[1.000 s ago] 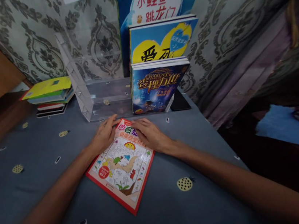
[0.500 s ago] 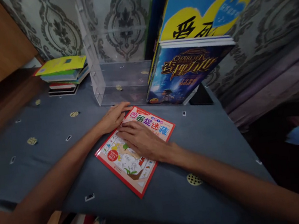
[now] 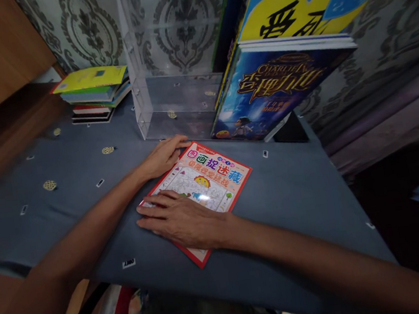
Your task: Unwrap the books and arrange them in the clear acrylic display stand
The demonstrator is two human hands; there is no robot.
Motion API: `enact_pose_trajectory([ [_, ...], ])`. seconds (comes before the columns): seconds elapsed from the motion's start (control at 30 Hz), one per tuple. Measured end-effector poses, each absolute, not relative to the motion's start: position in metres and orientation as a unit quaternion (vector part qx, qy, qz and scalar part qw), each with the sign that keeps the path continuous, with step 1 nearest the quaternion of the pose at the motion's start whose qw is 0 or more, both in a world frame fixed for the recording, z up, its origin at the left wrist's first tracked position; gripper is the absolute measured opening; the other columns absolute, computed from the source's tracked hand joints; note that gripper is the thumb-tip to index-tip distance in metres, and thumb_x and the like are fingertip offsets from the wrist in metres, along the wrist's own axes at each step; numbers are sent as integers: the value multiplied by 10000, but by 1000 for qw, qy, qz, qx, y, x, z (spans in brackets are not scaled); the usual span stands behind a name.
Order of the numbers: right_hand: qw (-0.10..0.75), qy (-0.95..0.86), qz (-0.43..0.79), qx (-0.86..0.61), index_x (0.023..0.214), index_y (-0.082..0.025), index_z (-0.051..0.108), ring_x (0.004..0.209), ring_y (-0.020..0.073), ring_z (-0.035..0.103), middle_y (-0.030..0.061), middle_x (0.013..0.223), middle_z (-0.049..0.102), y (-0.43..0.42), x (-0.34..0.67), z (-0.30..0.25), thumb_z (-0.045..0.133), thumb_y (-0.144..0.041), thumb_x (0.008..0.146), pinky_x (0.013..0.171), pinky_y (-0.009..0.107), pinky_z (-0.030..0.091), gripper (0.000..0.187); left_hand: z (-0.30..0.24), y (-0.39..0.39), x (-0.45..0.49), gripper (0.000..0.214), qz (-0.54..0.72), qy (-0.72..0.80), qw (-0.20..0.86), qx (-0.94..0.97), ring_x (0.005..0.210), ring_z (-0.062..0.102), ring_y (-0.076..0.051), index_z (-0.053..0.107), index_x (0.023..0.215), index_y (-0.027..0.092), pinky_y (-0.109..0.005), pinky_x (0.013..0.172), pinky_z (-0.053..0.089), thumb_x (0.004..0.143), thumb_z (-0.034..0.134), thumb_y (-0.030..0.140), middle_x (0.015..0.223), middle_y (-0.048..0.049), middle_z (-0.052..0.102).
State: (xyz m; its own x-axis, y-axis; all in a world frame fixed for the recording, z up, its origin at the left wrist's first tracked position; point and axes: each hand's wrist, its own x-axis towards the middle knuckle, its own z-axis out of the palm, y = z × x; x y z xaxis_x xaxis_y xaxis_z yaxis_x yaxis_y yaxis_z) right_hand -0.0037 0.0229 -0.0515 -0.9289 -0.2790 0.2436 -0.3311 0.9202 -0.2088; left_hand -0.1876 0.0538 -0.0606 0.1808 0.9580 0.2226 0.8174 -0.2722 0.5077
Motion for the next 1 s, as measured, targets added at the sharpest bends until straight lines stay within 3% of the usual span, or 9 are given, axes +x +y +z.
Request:
enact_pose_trajectory([
  [0.23,80,-969,160,170,1302,-162,593,1408,282,440,98,1442,584,18,22,-50,633,-166,921,1135,501,388,384,-60,48,-186,394,215,580,102,779,1312,528,-237,473,1358,167,-447,1114,376,979,382,224,1421,-107,587],
  [0.57,82,-973,177,126,1372,-162,558,1455,265,380,116,1491,531,3,56,-50,533,-128,973,1196,505,353,401,-57,45,-182,397,215,590,102,771,1281,542,-241,482,1373,197,-446,1102,387,990,392,252,1392,-91,602],
  [0.73,107,-978,179,19,1434,-150,496,1481,297,332,173,1547,443,5,66,-54,521,-385,1013,1203,552,315,482,-62,43,-182,406,217,594,82,770,1294,530,-243,483,1381,175,-446,1109,385,997,388,270,1405,-111,589],
  [1.0,154,-955,148,-205,1487,-172,431,1508,314,279,191,1593,358,62,97,-79,428,-410,1035,1190,601,309,511,-64,43,-180,393,221,594,66,771,1287,537,-236,489,1375,193,-440,1112,394,1008,377,276,1402,-103,589],
])
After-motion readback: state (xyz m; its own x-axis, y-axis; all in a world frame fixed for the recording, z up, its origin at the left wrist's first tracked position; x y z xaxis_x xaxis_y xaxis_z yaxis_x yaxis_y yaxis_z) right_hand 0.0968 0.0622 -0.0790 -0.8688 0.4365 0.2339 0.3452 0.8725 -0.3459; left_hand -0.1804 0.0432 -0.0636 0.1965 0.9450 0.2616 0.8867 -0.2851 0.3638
